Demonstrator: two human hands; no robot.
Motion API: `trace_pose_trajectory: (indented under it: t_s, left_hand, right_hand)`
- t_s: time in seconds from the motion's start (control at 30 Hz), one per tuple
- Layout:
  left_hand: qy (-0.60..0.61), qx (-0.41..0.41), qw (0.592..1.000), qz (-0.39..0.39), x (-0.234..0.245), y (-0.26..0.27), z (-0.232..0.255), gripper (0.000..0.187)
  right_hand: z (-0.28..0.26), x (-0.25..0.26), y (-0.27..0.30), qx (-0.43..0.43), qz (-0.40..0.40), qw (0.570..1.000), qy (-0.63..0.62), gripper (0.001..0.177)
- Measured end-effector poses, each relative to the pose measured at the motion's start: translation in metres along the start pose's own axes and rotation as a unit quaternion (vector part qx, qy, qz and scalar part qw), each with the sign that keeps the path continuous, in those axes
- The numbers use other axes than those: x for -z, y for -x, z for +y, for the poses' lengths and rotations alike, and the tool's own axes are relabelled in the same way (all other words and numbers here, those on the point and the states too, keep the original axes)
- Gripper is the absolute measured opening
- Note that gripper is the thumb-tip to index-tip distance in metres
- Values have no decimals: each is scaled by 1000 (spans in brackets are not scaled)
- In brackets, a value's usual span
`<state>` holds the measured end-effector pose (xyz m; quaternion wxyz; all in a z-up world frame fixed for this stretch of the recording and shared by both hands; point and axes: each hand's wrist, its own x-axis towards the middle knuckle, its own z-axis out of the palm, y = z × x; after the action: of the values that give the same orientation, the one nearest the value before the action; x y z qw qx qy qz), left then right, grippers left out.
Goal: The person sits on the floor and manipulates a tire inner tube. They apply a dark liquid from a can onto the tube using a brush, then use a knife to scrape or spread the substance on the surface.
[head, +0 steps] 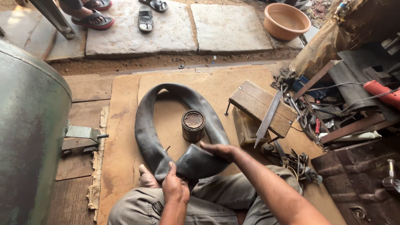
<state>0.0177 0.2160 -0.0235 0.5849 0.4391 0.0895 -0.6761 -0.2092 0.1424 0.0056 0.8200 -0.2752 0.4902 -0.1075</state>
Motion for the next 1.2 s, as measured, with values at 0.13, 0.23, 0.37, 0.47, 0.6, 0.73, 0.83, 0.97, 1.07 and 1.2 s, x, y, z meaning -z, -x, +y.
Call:
trace_pose_trajectory:
  t_s: [0.13,0.23,0.37,0.47,0.6,0.73,0.83,0.97,1.07,1.2]
  left_hand:
    - [-24,-27,998,45,17,-14,0,29]
    - [-10,-2,999,37,3,-5,4,28]
    - [7,11,1000,0,2,-9,3,31]
    - [-27,-12,1000,11,14,-14,-1,31]
    - [-41,-18,999,30,2,-6,-2,31]
    - [-15,-2,999,40,-8,2,6,30]
    - [-11,11,1000,24,3,-8,-2,30]
    - [-48,28,997,-49,33,-43,-21,35]
    - [-53,36,991,-116,40,-49,-24,40]
    - [-90,36,992,-77,34,-37,-22,40]
  right_hand:
    - [16,-4,-6,59,-57,988,128,81]
    - [25,-3,-25,94,55,963,248,76]
    - [47,-7,-52,130,70,979,139,65]
    - [57,-18,-43,198,99,970,103,66]
    - [36,-38,-6,161,232,920,271,71]
    - [39,-56,20,130,358,808,449,75]
    - [49,-37,27,138,343,844,389,83]
    - [62,-24,1,40,326,815,477,81]
    - [75,-25,-20,47,360,754,547,82]
    - [87,-25,-31,197,409,636,624,58]
